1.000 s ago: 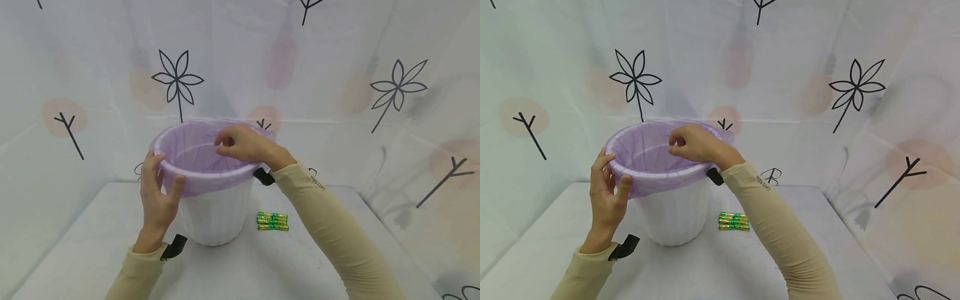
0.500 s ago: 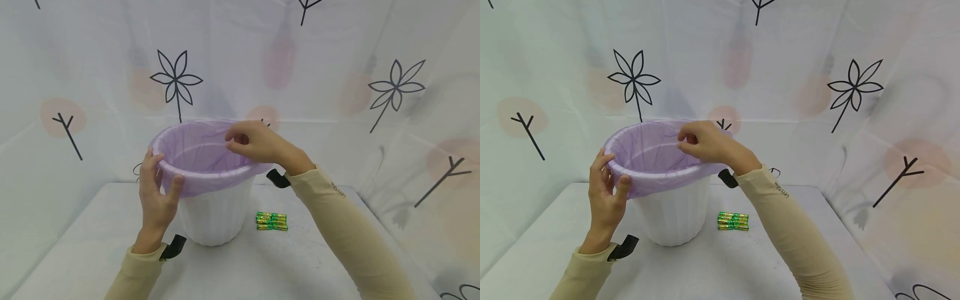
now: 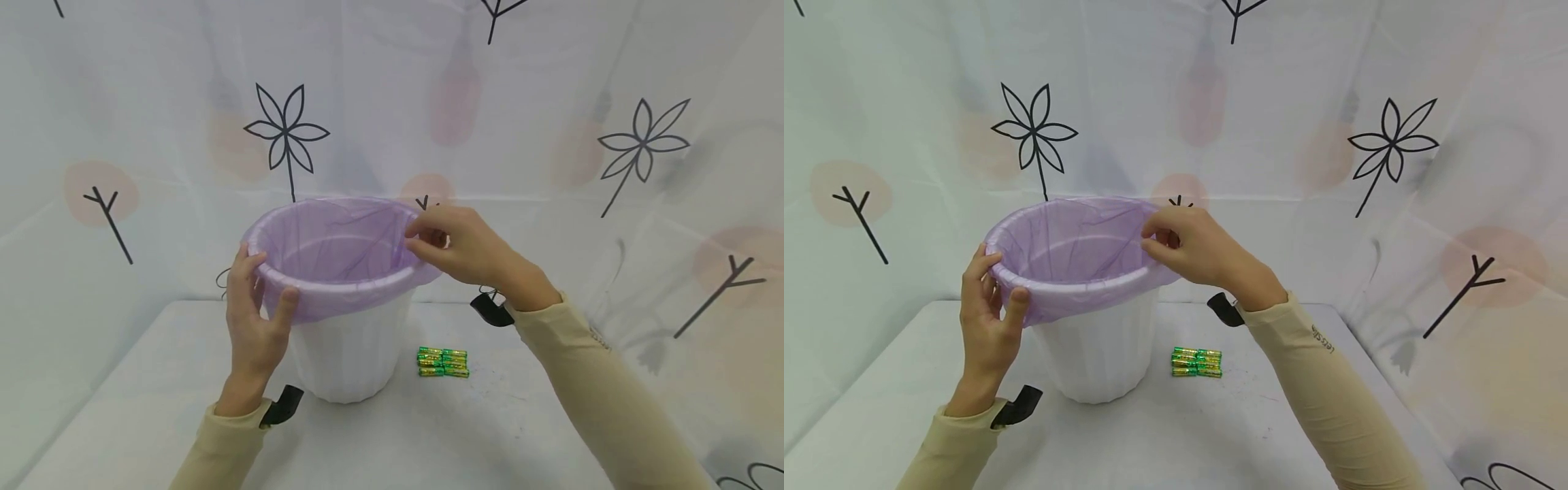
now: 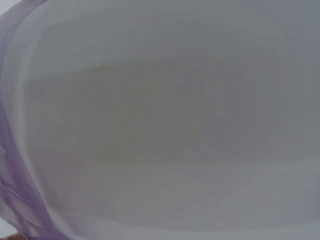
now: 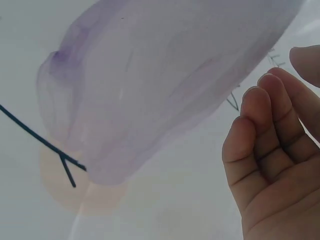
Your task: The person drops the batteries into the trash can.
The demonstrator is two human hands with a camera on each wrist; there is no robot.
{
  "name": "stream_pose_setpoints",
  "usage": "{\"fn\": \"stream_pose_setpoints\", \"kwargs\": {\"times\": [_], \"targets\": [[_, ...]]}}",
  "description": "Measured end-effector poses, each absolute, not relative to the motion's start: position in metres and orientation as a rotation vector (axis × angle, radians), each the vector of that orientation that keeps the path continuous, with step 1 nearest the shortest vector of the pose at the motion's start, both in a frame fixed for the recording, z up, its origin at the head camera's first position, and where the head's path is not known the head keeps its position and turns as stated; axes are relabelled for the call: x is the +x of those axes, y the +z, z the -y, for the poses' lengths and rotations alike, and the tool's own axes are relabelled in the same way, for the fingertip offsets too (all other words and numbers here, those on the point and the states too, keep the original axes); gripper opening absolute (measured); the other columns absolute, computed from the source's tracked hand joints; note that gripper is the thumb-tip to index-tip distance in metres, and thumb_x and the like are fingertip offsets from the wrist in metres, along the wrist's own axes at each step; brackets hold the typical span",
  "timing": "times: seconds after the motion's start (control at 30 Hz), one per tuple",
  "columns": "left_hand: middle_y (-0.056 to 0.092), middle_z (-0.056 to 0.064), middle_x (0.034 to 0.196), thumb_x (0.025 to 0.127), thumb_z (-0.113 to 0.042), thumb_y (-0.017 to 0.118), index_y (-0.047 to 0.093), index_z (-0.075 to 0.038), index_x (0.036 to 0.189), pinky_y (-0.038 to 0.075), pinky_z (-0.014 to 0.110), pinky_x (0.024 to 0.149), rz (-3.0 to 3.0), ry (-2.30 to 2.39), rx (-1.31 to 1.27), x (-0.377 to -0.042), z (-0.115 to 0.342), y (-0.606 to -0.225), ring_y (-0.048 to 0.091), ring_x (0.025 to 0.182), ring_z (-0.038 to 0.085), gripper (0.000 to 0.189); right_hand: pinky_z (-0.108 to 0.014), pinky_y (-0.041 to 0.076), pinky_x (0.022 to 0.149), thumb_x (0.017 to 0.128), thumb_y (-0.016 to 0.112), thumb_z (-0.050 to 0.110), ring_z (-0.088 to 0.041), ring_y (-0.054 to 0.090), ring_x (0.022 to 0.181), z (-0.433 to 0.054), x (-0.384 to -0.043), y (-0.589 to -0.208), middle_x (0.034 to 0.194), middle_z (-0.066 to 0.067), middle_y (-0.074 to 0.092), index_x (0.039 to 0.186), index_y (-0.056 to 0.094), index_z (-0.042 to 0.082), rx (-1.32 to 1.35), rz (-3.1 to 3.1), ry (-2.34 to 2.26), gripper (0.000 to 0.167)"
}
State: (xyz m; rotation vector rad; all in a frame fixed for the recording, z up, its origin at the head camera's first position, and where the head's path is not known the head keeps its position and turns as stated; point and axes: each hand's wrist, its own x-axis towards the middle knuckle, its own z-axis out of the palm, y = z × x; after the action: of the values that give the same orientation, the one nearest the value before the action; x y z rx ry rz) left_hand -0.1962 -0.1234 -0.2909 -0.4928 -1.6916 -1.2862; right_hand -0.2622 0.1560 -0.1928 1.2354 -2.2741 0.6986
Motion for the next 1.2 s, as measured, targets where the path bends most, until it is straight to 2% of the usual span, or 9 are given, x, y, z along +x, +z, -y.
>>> {"fn": "stream_pose_setpoints", "kwargs": {"times": [0.37,0.7,1.2], "targets": [[0.029,0.029,0.147,0.090,-0.026,0.064,0.043,0.010,0.127,0.032,0.062,0.102,1.647,-1.299,-0.505,-0.198,0.125,-0.293,0.034,0.133,0.041,0.056,-0.024,0.047,0.064,0.088,0.066,0.009,-0.008,0.052,0.071,-0.188,-0.248,-0.217,0.077,0.010,0.058,0.097,0.069,0.012,1.193,2.312,0.751,0.010],[0.028,0.028,0.147,0.090,-0.023,0.064,0.043,0.010,0.127,0.034,0.052,0.106,1.648,-1.319,-0.502,-0.199,0.125,-0.295,0.035,0.133,0.041,0.054,-0.025,0.049,0.062,0.088,0.067,0.009,-0.007,0.052,0.070,-0.205,-0.248,-0.263,0.077,0.012,0.057,0.099,0.068,0.013,1.154,2.398,0.775,0.012],[0.028,0.028,0.147,0.090,-0.023,0.064,0.043,0.010,0.127,0.034,0.048,0.107,1.654,-1.315,-0.491,-0.199,0.123,-0.296,0.034,0.134,0.040,0.055,-0.024,0.049,0.065,0.087,0.068,0.014,-0.007,0.052,0.073,-0.209,-0.252,-0.330,0.080,0.013,0.057,0.100,0.067,0.012,1.029,2.611,0.806,0.013]]}}
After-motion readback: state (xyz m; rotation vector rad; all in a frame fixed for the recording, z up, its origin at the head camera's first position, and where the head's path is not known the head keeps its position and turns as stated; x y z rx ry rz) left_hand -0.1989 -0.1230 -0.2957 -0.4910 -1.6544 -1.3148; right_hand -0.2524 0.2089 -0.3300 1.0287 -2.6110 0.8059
